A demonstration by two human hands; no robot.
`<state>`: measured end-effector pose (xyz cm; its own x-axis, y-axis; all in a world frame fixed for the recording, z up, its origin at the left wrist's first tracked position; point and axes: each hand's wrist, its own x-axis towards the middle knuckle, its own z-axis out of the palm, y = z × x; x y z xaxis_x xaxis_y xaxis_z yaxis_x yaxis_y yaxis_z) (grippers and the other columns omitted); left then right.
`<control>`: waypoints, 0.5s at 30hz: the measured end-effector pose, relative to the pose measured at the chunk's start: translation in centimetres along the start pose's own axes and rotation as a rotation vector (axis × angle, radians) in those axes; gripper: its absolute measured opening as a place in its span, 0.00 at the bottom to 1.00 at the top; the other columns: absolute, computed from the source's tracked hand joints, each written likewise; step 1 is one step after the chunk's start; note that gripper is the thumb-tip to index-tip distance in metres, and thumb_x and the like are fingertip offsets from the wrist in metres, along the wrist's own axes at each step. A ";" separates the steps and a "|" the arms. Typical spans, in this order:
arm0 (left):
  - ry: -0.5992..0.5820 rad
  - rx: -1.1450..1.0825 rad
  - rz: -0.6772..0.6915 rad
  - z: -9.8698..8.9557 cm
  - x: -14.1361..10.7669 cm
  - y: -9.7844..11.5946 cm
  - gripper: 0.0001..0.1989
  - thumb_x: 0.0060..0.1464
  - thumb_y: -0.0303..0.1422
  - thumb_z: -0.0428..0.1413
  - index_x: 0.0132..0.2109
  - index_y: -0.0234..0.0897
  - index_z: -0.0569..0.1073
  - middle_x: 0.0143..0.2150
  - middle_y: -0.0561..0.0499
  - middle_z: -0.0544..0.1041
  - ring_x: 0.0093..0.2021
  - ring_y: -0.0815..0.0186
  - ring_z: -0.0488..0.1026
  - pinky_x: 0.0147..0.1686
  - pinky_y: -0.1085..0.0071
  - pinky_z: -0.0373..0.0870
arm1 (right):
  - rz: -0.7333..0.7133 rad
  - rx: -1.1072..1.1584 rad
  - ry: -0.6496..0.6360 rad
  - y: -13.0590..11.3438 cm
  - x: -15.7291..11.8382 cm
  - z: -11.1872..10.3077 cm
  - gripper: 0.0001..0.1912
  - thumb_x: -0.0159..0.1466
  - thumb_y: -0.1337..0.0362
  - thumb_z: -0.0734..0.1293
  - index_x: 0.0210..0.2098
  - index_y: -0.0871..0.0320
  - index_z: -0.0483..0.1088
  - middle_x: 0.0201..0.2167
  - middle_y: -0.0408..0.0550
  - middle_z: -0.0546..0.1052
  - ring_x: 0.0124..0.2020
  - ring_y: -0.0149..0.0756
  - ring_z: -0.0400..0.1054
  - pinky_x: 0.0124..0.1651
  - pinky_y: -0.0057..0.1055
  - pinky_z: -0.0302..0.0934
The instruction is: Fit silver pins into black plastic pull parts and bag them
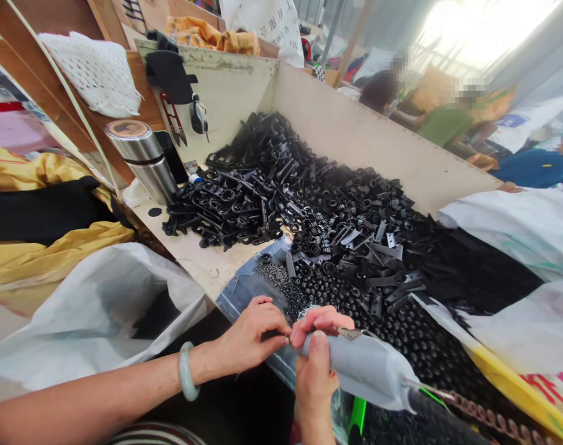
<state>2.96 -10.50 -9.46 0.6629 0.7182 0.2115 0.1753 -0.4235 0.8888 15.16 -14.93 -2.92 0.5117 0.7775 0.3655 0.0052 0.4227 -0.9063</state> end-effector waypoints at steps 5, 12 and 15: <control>-0.008 -0.002 0.013 0.1 0.0 -0.2 0.07 0.54 0.24 0.64 0.39 0.39 0.78 0.36 0.57 0.82 0.40 0.67 0.77 0.61 0.61 0.54 | 0.002 -0.022 -0.003 0.3 0.0 -0.1 0.05 0.67 0.61 0.63 0.37 0.52 0.61 0.28 0.35 0.67 0.20 0.26 0.61 0.23 0.26 0.59; -0.016 0.023 0.062 0.0 -0.3 -0.7 0.03 0.60 0.29 0.64 0.40 0.39 0.77 0.36 0.56 0.81 0.40 0.67 0.77 0.61 0.61 0.54 | 0.002 -0.111 -0.049 0.7 -0.3 -0.3 0.07 0.68 0.61 0.62 0.36 0.52 0.58 0.26 0.34 0.67 0.21 0.26 0.60 0.27 0.27 0.59; -0.016 0.038 0.071 0.1 -0.3 -1.0 0.02 0.61 0.30 0.63 0.41 0.40 0.77 0.37 0.57 0.81 0.40 0.67 0.77 0.61 0.60 0.54 | 0.028 -0.142 -0.077 1.2 -0.2 -0.6 0.08 0.69 0.59 0.61 0.35 0.52 0.56 0.25 0.33 0.65 0.20 0.26 0.59 0.28 0.27 0.59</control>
<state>2.66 -10.34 -10.41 0.6861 0.6768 0.2668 0.1543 -0.4937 0.8558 15.62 -14.82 -4.23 0.4465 0.8237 0.3495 0.1160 0.3340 -0.9354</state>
